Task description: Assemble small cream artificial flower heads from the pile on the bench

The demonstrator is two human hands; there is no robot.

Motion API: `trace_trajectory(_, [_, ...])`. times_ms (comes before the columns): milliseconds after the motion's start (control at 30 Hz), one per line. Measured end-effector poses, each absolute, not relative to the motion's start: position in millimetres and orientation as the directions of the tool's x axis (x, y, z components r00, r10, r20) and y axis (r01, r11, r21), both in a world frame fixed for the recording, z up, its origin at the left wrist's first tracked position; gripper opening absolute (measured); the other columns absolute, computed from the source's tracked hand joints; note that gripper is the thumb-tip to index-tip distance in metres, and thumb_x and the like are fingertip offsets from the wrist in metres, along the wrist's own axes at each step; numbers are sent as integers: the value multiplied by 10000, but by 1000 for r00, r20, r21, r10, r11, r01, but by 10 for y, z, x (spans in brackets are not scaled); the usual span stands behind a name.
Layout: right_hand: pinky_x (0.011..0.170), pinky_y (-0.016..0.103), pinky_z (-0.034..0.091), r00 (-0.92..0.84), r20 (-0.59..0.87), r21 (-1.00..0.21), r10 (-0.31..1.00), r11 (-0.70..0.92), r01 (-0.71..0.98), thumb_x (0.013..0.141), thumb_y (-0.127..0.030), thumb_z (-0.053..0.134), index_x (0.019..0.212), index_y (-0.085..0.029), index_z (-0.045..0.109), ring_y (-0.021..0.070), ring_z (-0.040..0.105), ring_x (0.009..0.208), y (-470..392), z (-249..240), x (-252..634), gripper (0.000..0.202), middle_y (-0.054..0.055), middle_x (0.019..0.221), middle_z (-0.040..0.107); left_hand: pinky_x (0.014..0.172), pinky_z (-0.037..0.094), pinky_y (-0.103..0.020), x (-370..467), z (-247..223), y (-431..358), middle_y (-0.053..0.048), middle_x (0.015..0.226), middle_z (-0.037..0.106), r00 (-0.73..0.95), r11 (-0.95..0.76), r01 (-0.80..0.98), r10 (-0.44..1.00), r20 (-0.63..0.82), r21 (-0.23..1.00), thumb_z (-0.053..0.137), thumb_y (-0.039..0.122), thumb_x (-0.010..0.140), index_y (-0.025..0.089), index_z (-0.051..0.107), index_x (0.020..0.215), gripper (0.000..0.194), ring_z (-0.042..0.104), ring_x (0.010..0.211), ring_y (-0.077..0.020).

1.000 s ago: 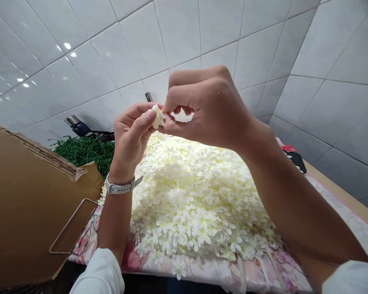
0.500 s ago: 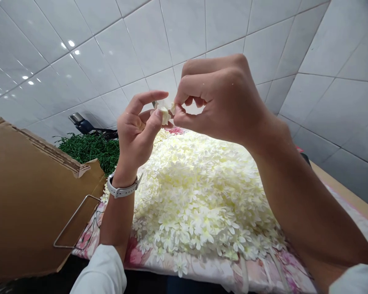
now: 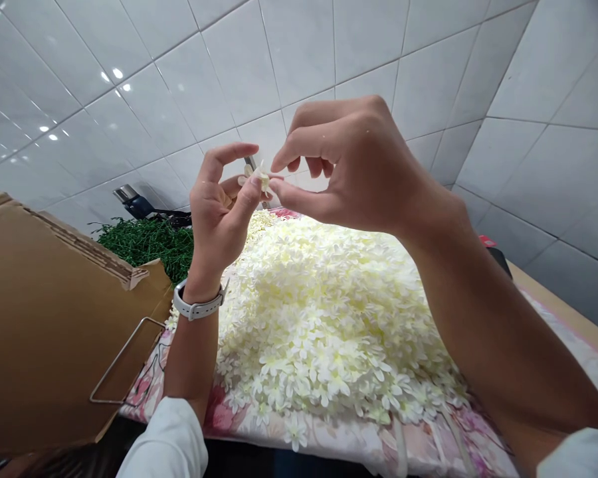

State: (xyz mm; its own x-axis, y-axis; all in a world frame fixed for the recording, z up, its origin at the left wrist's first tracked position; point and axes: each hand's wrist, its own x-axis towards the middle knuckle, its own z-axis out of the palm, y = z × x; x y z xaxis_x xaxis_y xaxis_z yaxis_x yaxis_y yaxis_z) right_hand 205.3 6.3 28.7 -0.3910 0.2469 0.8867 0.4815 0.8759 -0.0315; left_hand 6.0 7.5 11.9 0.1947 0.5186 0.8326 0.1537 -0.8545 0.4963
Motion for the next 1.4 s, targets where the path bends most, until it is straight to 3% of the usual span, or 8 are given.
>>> trace_trajectory(300, [640,314,426,-463,837,-6,293,850,526,961,-218,590,761,-190,688,132,557,667,-12,323,1999,225,34,828,664,764,633,-310,70,81,118,-85,1243,689,284,-899,265,417,863,348,668,481,938,273,606,1216,353,771,956,-223])
trace_trajectory(500, [582,310,357,-467,826,45,317,787,615,925,-166,565,660,-186,575,129,490,638,-50,324,1972,266,32,786,621,691,624,-257,84,47,126,-66,1162,674,314,-922,306,332,889,237,631,420,973,271,589,1190,267,779,940,-202])
trace_trajectory(733, [564,299,335,-387,890,-2,242,851,526,843,-147,626,594,-201,504,121,486,613,-1,297,1963,283,5,711,590,652,594,-234,95,82,55,-56,1156,662,284,-906,316,374,883,282,643,444,966,258,580,1138,261,778,938,-202])
trace_trajectory(900, [570,299,356,-312,917,-120,248,918,378,793,-134,678,561,-201,483,110,469,589,32,289,1947,311,-9,657,555,516,543,-187,129,95,35,-25,1056,657,267,-933,278,304,914,229,697,385,938,250,630,1082,209,723,700,-93])
trace_trajectory(1033, [554,288,356,-231,935,-192,270,931,312,756,-118,685,576,-199,533,108,466,594,52,295,2006,249,-12,645,551,609,617,-243,103,110,50,-25,1050,665,231,-925,276,329,916,263,698,434,927,259,611,1058,235,745,764,-132])
trace_trajectory(1167, [554,260,384,-238,924,-239,298,939,249,809,-227,732,679,-180,635,100,519,620,46,304,2049,169,1,708,621,660,621,-259,67,146,24,-30,1108,670,183,-897,306,384,905,318,710,465,914,263,590,1058,276,765,864,-165])
trace_trajectory(1267, [579,249,410,-306,900,-233,309,937,260,860,-322,749,741,-174,663,103,543,647,41,298,2020,208,5,734,648,637,599,-240,66,158,-11,-32,1124,657,214,-901,345,349,912,264,745,462,890,245,599,1079,323,756,807,-135])
trace_trajectory(1400, [612,266,403,-345,899,-177,270,944,279,908,-195,655,724,-167,655,92,518,609,41,296,1986,186,-7,697,622,660,603,-251,61,144,-8,-40,1151,651,237,-901,376,320,917,217,690,433,941,236,589,1113,280,751,818,-129])
